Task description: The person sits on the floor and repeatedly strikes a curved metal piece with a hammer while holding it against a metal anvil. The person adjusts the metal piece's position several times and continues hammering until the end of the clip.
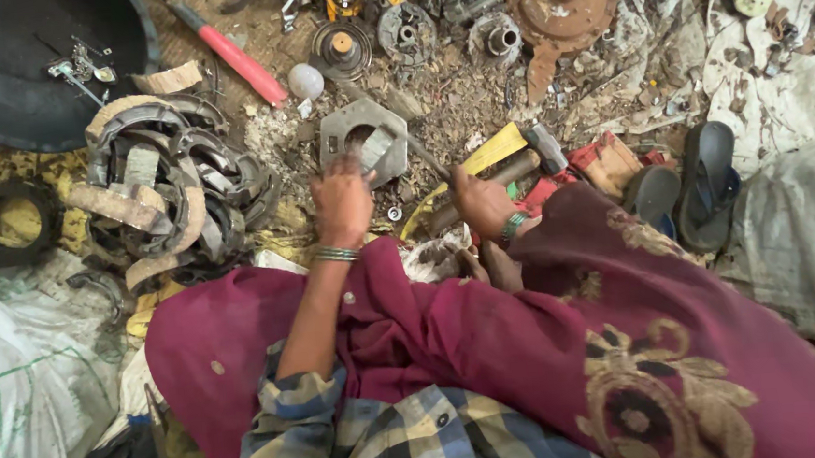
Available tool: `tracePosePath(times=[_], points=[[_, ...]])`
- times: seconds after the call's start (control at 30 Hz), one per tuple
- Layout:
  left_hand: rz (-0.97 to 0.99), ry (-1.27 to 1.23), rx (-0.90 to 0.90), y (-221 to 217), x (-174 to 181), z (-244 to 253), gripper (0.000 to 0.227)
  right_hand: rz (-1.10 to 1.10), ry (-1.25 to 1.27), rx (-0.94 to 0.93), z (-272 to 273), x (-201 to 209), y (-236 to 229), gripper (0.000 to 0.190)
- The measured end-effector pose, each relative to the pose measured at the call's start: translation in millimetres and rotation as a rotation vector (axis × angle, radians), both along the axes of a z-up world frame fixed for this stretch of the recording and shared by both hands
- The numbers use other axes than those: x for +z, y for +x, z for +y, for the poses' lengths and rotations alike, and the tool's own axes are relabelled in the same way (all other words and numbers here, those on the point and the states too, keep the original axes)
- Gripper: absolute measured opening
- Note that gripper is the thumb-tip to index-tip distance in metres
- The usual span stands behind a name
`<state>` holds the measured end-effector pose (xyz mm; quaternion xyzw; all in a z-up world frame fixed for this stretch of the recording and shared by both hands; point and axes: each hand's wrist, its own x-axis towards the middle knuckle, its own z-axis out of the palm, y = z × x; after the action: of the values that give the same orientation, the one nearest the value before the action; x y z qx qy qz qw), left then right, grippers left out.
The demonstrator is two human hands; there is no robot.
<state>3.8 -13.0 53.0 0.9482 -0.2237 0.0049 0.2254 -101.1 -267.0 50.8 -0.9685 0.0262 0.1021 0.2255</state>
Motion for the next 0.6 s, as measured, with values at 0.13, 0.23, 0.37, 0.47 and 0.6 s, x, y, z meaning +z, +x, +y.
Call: tracePosePath(times=[0.13,0.23,0.37,0.47,0.6], points=[[0.071,0.026,0.003,7.0,-2.4,11.4,0.052,-0.041,0.007,-0.121,-0.5,24.4,9.4,0.035],[0.028,0.046,-0.019,1.7,-4.8,11.8,0.048,-0.345,0.209,-0.123,1.0,56.2,3.2,0.036],[0.051,0.012,-0.031,3.8,-5.0,6.5,0.048,-0.301,0.171,-0.148,10.5,54.4,12.5,0.038],[0.019,0.052,-0.042,2.5,-7.8,8.0,0.053,-0.044,0.047,-0.090,22.4,21.0,29.3,0.036],[0.085,0.039,-0.012,12.5,-2.4,8.7,0.056,-0.153,-0.037,0.084,18.4,19.3,47.5,0.048]])
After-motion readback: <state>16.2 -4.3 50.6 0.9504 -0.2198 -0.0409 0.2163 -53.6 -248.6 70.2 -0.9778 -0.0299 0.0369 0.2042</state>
